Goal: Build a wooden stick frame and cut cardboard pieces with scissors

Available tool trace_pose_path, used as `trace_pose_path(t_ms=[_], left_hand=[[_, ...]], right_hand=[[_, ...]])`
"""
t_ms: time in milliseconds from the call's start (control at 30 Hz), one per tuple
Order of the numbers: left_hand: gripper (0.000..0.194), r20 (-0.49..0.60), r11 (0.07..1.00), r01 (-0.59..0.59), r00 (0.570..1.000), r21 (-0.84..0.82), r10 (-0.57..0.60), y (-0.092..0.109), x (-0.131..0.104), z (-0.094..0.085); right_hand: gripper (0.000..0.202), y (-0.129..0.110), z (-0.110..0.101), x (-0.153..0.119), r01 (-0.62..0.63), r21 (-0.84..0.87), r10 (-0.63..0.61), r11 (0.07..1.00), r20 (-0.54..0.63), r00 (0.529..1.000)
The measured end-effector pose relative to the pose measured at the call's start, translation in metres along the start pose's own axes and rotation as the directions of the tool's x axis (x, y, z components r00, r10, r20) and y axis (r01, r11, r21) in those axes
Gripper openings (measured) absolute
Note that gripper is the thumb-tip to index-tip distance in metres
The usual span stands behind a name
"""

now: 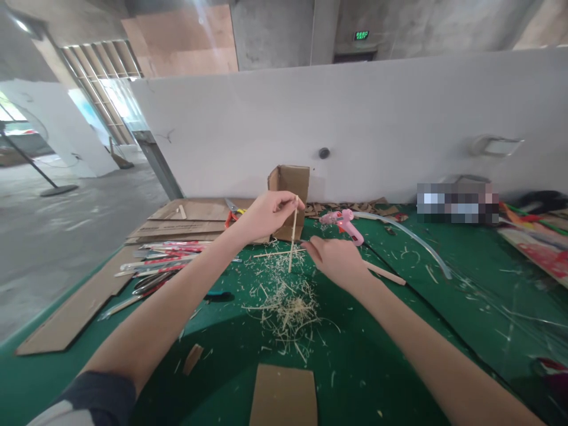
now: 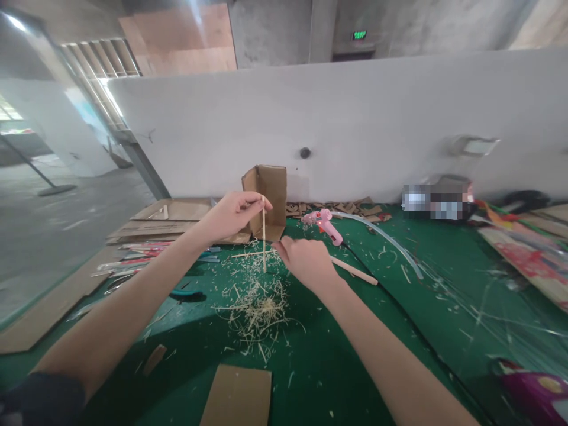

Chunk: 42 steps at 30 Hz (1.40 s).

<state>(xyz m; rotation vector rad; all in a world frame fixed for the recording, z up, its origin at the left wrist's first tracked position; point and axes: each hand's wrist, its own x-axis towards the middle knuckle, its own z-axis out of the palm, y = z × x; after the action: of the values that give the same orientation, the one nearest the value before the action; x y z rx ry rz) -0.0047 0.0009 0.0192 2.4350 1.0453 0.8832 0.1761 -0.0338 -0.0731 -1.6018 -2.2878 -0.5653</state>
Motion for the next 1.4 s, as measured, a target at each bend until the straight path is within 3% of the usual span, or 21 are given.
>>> trace_pose_path(t_ms=[100, 300, 533, 867, 1033, 1233, 1400], left_hand=[[0.031, -0.011, 0.999, -0.046, 0.999, 0.012, 0.046, -0.001, 0.000, 0.001], [0.027, -0.038, 0.998, -0.050, 0.998, 0.028, 0.051, -0.005, 0.001, 0.002], [0.025, -0.037, 0.998, -0.065, 0.997, -0.011, 0.065, -0.007, 0.002, 0.002], [0.028, -0.046, 0.997, -0.071, 0.996, 0.016, 0.072, -0.007, 0.002, 0.003], [0.028, -0.041, 0.999, -0.040, 0.998, 0.024, 0.041, -0.008, 0.002, 0.003], [0.027, -0.041, 0.998, -0.060, 0.997, 0.011, 0.060, -0.006, 0.001, 0.003], [0.028, -0.041, 0.999, -0.025, 0.999, 0.027, 0.026, -0.007, 0.002, 0.004]], right_hand=[[0.050, 0.002, -0.007, 0.007, -0.055, -0.014, 0.054, 0.998, -0.067, 0.996], [0.045, -0.005, 0.012, -0.005, 0.083, 0.018, -0.085, 0.996, 0.070, 0.994], [0.051, -0.003, 0.001, 0.002, -0.017, -0.058, 0.013, 0.998, -0.067, 0.998], [0.046, -0.007, -0.008, 0.002, -0.032, -0.039, 0.035, 0.999, 0.068, 0.997], [0.042, -0.017, 0.005, -0.007, 0.087, 0.026, -0.090, 0.996, 0.292, 0.952], [0.050, -0.018, 0.000, -0.003, -0.060, -0.009, 0.060, 0.998, 0.058, 0.997], [0.045, -0.024, 0.012, -0.011, 0.040, 0.032, -0.046, 0.999, 0.235, 0.971]])
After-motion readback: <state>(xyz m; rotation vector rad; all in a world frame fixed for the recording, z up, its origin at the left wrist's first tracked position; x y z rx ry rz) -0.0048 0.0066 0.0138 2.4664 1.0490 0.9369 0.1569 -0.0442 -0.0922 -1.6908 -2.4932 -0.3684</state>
